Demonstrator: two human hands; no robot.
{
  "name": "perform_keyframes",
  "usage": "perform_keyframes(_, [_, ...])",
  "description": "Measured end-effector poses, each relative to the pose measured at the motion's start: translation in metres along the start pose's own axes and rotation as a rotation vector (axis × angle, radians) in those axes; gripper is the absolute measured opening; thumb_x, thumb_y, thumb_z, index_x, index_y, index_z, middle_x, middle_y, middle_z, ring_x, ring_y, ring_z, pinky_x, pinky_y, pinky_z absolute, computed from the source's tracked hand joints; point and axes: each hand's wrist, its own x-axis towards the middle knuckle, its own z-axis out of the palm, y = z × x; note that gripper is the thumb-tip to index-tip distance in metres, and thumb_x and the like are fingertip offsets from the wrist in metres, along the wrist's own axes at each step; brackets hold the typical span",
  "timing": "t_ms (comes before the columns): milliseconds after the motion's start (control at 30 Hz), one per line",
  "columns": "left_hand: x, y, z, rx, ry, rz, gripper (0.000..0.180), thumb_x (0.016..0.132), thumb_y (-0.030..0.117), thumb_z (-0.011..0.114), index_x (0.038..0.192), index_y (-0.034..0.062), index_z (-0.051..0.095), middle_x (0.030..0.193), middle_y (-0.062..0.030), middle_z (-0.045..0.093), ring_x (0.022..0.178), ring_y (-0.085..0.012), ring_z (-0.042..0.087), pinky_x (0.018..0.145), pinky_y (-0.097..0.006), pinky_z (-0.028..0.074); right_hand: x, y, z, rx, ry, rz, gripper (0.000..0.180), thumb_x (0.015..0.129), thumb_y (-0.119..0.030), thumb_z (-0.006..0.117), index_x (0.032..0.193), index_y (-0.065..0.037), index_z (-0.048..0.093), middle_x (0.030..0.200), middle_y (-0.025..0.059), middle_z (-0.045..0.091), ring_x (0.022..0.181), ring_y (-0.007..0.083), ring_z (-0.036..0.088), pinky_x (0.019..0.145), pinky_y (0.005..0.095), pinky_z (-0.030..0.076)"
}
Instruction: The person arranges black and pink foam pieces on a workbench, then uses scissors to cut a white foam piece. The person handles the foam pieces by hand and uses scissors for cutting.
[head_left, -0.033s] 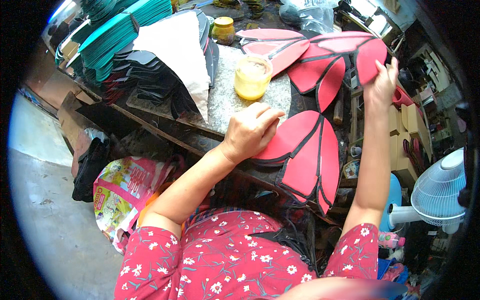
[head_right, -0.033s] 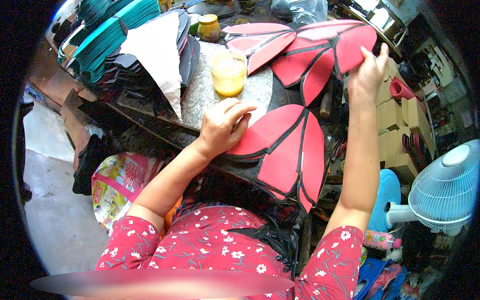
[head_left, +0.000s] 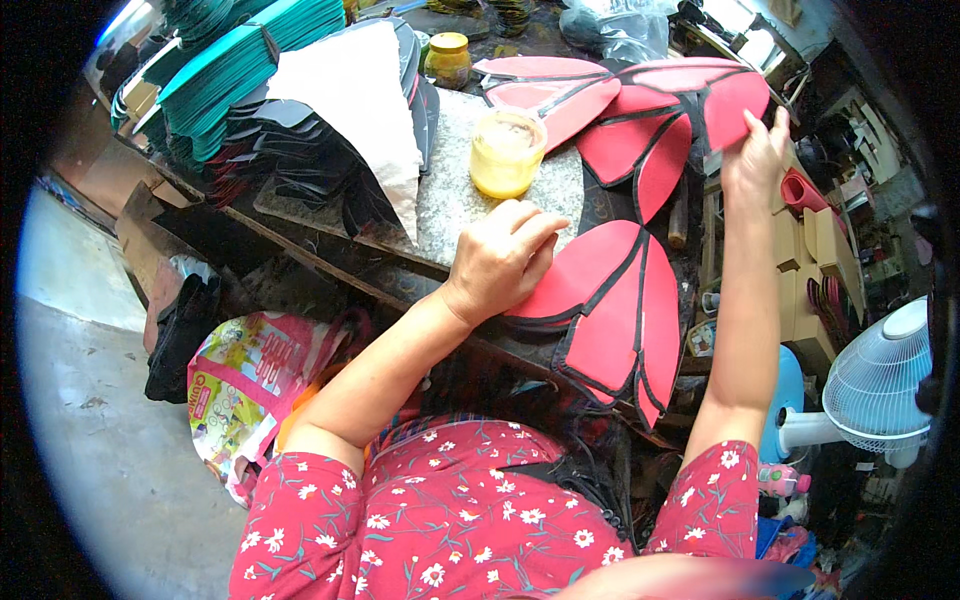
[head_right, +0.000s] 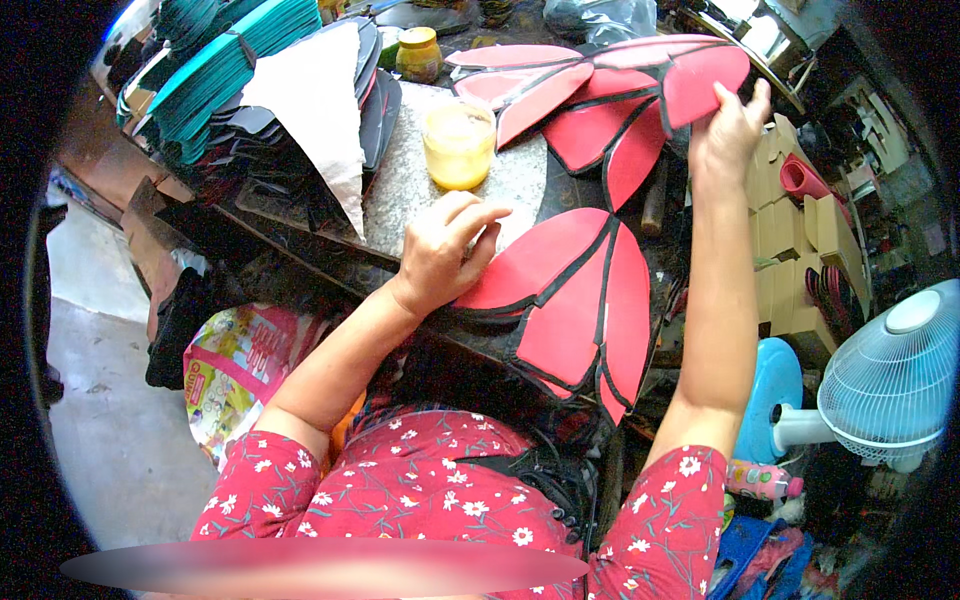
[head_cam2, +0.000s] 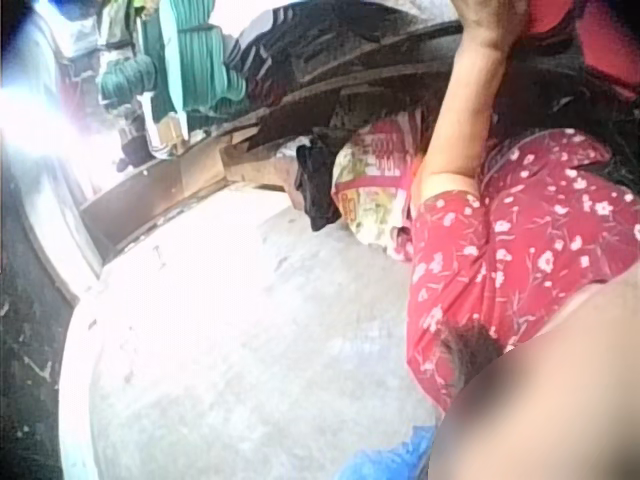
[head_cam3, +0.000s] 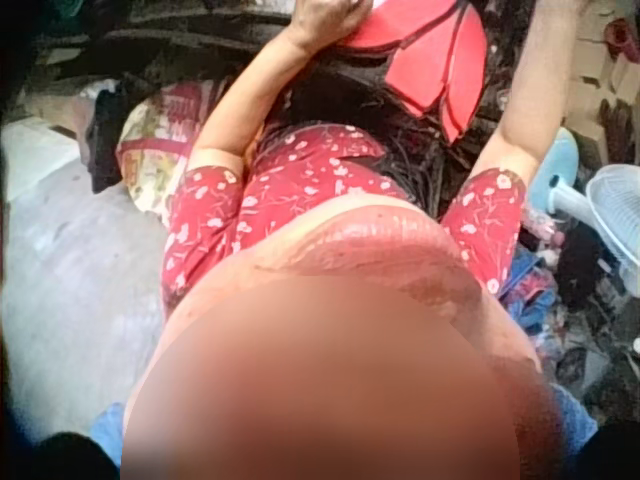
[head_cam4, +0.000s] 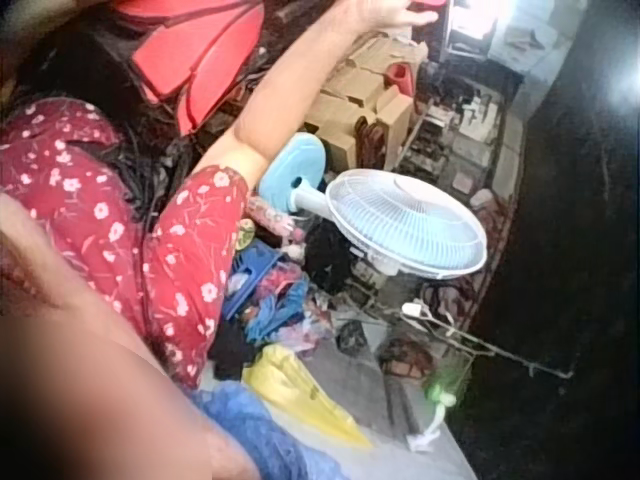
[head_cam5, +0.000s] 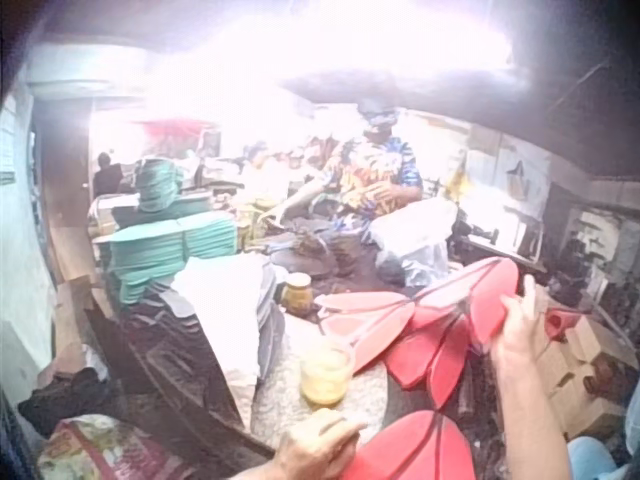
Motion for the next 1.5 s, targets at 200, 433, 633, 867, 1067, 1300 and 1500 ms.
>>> perform_keyframes(200, [0.003, -0.01, -0.002, 0.12, 0.221, -0.108, 0.067, 0.076, 0.008, 0.073, 0.135, 0.0022, 0.042, 0.13, -0.0208, 0.045, 0.123, -0.0371, 0.043, 0.105, -0.045, 0.034, 0.018, 0.064, -0.005, -0.473, -0.163, 0.41, 0.097, 0.089, 0.0, 0.059, 0.154, -0.018, -0.01, 0.127, 0.0242, 0.052, 0.083, 0.03, 0.069, 0.068, 0.041, 0.062])
perform_keyframes(433, [0.006, -0.032, 0.008, 0.073, 0.105, -0.353, 0.11, 0.073, 0.021, 0.081, 0.148, -0.0122, 0.008, 0.15, -0.0315, 0.024, 0.142, -0.0419, 0.025, 0.118, -0.043, 0.02, 0.004, 0.04, 0.002, -0.772, -0.391, 0.325, 0.095, 0.091, -0.019, 0.065, 0.156, -0.016, -0.004, 0.119, 0.022, 0.06, 0.088, 0.0239, 0.069, 0.069, 0.0329, 0.059])
perform_keyframes(633, [0.027, -0.05, 0.002, -0.075, 0.076, -0.549, 0.117, 0.07, 0.015, 0.085, 0.15, -0.0096, 0.003, 0.136, -0.0268, 0.05, 0.128, -0.0344, 0.05, 0.107, -0.037, 0.039, -0.011, 0.023, 0.027, -1.213, -0.511, 0.199, 0.072, 0.089, -0.03, 0.07, 0.151, -0.019, 0.034, 0.084, 0.0054, 0.063, 0.064, 0.01, 0.058, 0.055, 0.0276, 0.05])
perform_keyframes(867, [0.024, -0.046, 0.001, 0.141, 0.154, -0.089, 0.108, 0.063, 0.006, 0.085, 0.152, 0.003, 0.024, 0.135, -0.0145, 0.055, 0.121, -0.0344, 0.052, 0.104, -0.039, 0.042, -0.086, -0.029, 0.092, -1.191, -1.444, 0.305, 0.062, 0.085, -0.029, 0.072, 0.142, -0.014, 0.05, 0.072, 0.0079, 0.065, 0.054, 0.0131, 0.06, 0.052, 0.0272, 0.05])
perform_keyframes(1067, [0.025, -0.039, -0.003, 0.261, 0.14, 0.228, 0.085, 0.066, 0.003, 0.073, 0.144, 0.0059, 0.04, 0.132, -0.0148, 0.055, 0.118, -0.0368, 0.052, 0.1, -0.044, 0.045, -0.126, -0.023, 0.122, -1.437, -1.547, 0.402, 0.063, 0.079, -0.035, 0.077, 0.128, -0.002, 0.054, 0.062, 0.0141, 0.063, 0.045, 0.0204, 0.061, 0.041, 0.0315, 0.052])
perform_keyframes(1300, [0.021, -0.037, -0.001, 0.146, 0.154, 0.038, 0.092, 0.066, 0.004, 0.077, 0.147, 0.0035, 0.034, 0.129, -0.0191, 0.054, 0.117, -0.038, 0.051, 0.101, -0.043, 0.044, -0.112, -0.066, 0.096, -1.158, -1.297, 0.462, 0.041, 0.085, -0.031, 0.074, 0.114, -0.005, 0.062, 0.06, 0.0083, 0.061, 0.046, 0.012, 0.058, 0.04, 0.0255, 0.044])
perform_keyframes(1500, [0.014, -0.043, 0.003, 0.147, 0.119, -0.317, 0.095, 0.079, 0.01, 0.073, 0.151, -0.0041, 0.013, 0.109, -0.0276, 0.052, 0.097, -0.0442, 0.055, 0.085, -0.048, 0.047, -0.131, -0.114, 0.046, -1.167, -1.237, 0.362, 0.038, 0.087, -0.022, 0.071, 0.123, -0.011, 0.064, 0.064, -0.0031, 0.054, 0.056, 0.0029, 0.047, 0.05, 0.0206, 0.039])
